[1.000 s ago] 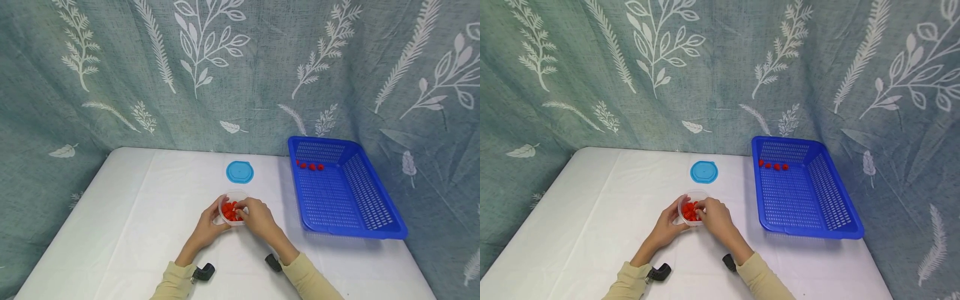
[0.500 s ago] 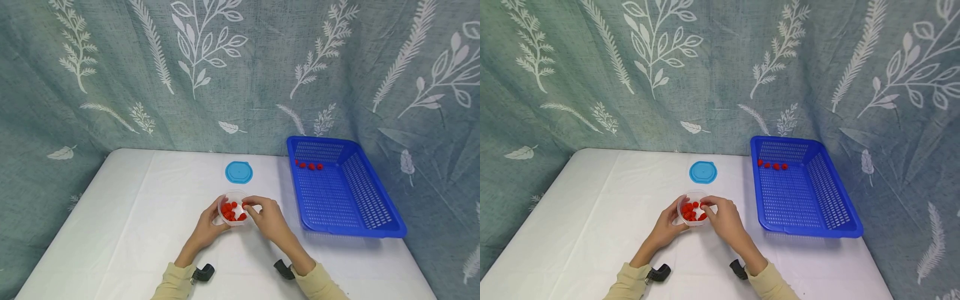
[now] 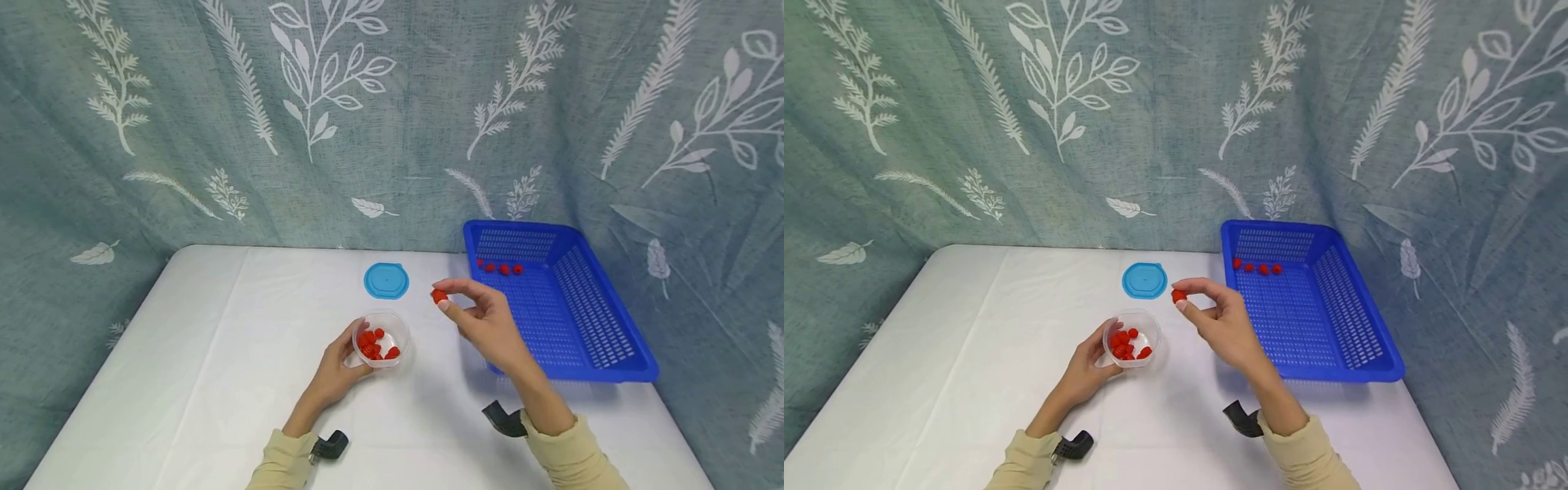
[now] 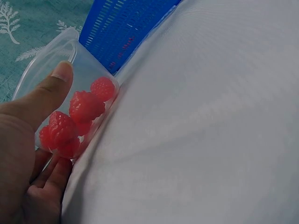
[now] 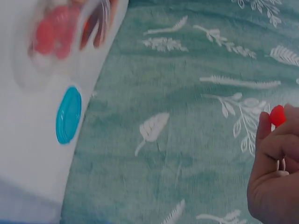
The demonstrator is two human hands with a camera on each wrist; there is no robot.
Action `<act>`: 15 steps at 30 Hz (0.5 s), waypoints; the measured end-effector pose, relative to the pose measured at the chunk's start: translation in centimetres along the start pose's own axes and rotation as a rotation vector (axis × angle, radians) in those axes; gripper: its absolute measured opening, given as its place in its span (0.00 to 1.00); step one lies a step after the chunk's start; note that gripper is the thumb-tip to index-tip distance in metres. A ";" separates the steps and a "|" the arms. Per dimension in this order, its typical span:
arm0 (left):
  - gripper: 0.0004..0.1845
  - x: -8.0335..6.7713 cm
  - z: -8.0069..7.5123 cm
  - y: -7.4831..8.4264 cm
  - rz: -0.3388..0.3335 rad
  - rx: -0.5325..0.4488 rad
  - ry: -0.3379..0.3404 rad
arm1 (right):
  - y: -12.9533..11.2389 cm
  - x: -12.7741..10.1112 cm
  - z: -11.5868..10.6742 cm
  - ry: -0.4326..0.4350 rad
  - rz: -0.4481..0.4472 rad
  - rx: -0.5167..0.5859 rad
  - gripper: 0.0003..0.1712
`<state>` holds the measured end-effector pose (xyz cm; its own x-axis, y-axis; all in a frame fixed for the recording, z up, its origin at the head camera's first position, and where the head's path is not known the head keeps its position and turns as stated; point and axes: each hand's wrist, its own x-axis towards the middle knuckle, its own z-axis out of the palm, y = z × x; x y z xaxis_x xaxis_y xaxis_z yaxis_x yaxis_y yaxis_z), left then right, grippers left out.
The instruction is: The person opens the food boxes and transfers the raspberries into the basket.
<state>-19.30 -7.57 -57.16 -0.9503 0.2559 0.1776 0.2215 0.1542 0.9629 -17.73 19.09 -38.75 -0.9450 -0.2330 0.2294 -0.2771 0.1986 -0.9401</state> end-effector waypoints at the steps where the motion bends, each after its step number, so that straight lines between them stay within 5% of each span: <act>1: 0.48 0.0 0.0 0.0 -0.004 -0.001 0.000 | -0.2 0.1 -0.6 0.013 -0.014 0.012 0.15; 9: 0.48 -0.1 0.0 0.1 -0.021 0.014 -0.008 | -0.7 1.6 -5.3 0.169 -0.150 -0.011 0.12; 15: 0.48 0.0 0.0 0.1 -0.014 0.016 -0.004 | 0.4 4.2 -9.0 0.264 -0.173 -0.106 0.15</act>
<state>-19.28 -7.53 -57.06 -0.9525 0.2569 0.1635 0.2119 0.1733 0.9618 -23.37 26.76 -35.92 -0.8907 -0.0197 0.4542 -0.4412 0.2790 -0.8529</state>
